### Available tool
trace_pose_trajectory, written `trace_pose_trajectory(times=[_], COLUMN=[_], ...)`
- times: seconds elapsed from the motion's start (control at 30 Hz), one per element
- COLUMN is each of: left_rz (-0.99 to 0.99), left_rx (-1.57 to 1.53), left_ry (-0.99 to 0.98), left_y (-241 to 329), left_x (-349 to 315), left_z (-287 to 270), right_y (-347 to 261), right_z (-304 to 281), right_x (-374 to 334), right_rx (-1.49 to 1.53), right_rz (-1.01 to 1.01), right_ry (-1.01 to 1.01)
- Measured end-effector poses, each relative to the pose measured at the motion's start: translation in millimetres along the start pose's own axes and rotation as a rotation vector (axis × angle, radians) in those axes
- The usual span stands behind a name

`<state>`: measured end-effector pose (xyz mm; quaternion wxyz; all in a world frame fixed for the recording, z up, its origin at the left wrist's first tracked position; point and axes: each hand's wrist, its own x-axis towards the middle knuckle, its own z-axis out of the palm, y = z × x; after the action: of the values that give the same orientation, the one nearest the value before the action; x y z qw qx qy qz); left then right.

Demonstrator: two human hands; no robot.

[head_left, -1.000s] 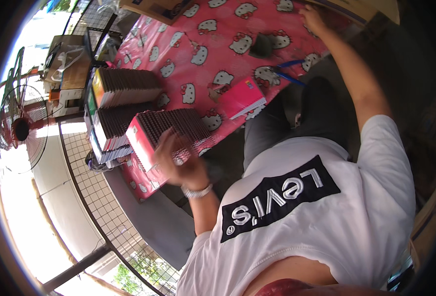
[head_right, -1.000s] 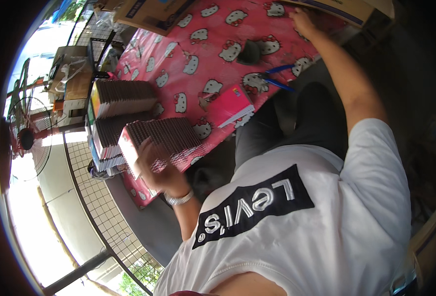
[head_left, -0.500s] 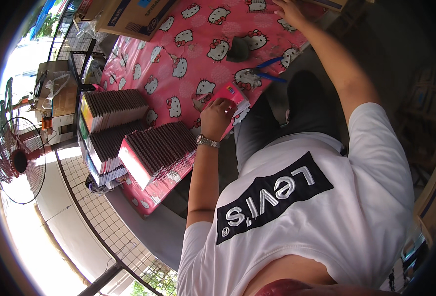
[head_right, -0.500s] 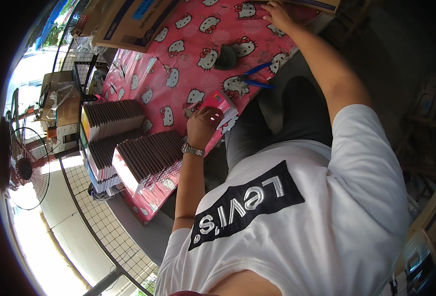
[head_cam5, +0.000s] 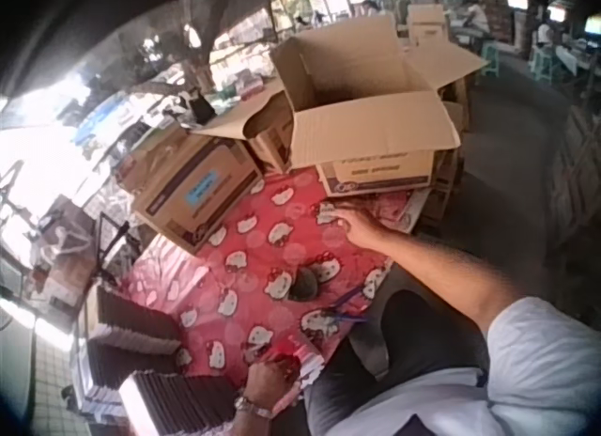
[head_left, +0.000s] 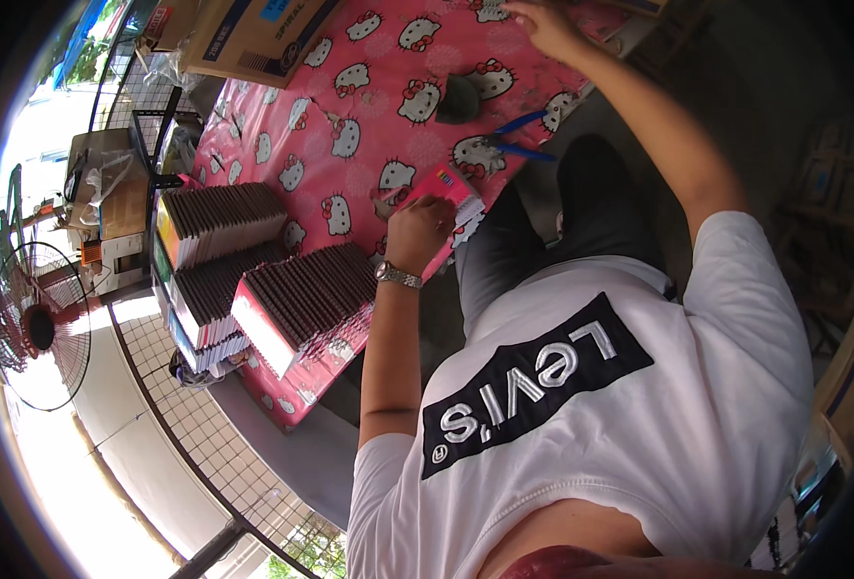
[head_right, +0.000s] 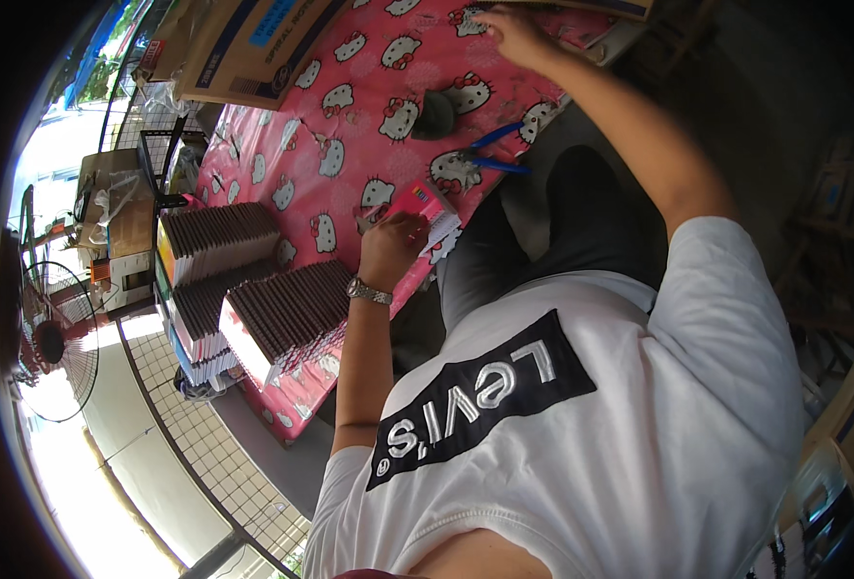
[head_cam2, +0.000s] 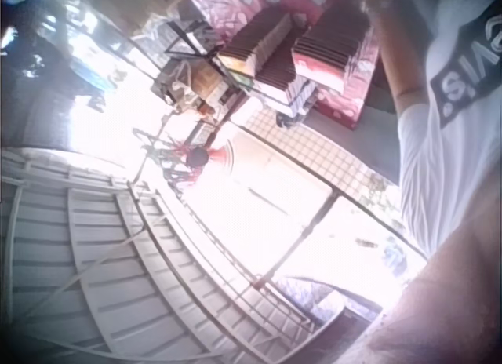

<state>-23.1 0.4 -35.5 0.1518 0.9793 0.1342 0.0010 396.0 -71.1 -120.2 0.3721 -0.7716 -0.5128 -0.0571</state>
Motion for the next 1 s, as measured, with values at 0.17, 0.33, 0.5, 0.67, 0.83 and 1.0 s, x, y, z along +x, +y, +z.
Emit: trace_pose_trajectory(times=[0.17, 0.33, 0.5, 0.67, 0.83, 1.0], left_rz=[0.093, 0.085, 0.009, 0.020, -0.021, 0.010], left_rx=[0.001, -0.028, -0.051, -0.044, -0.047, -0.094], left_ry=[0.062, 0.041, 0.093, 0.174, 0.163, 0.262], left_y=[-7, -3, -2, 0, -3, -3], left_x=[3, 10, 4, -1, -7, -8], left_z=[6, 3, 5, 16, 13, 14], right_y=[-122, -169, -220, -228, -245, -240], right_z=[-28, -15, 1, 18, 9, 23], right_x=[-91, -148, -186, -198, -186, -182], right_rx=[0.658, 1.172, 0.752, 0.475, 0.459, 0.807], right_rz=[0.156, 0.609, 0.284, 0.220, 0.179, 0.584], right_ry=[-0.269, -0.412, -0.412, -0.262, -0.279, -0.215])
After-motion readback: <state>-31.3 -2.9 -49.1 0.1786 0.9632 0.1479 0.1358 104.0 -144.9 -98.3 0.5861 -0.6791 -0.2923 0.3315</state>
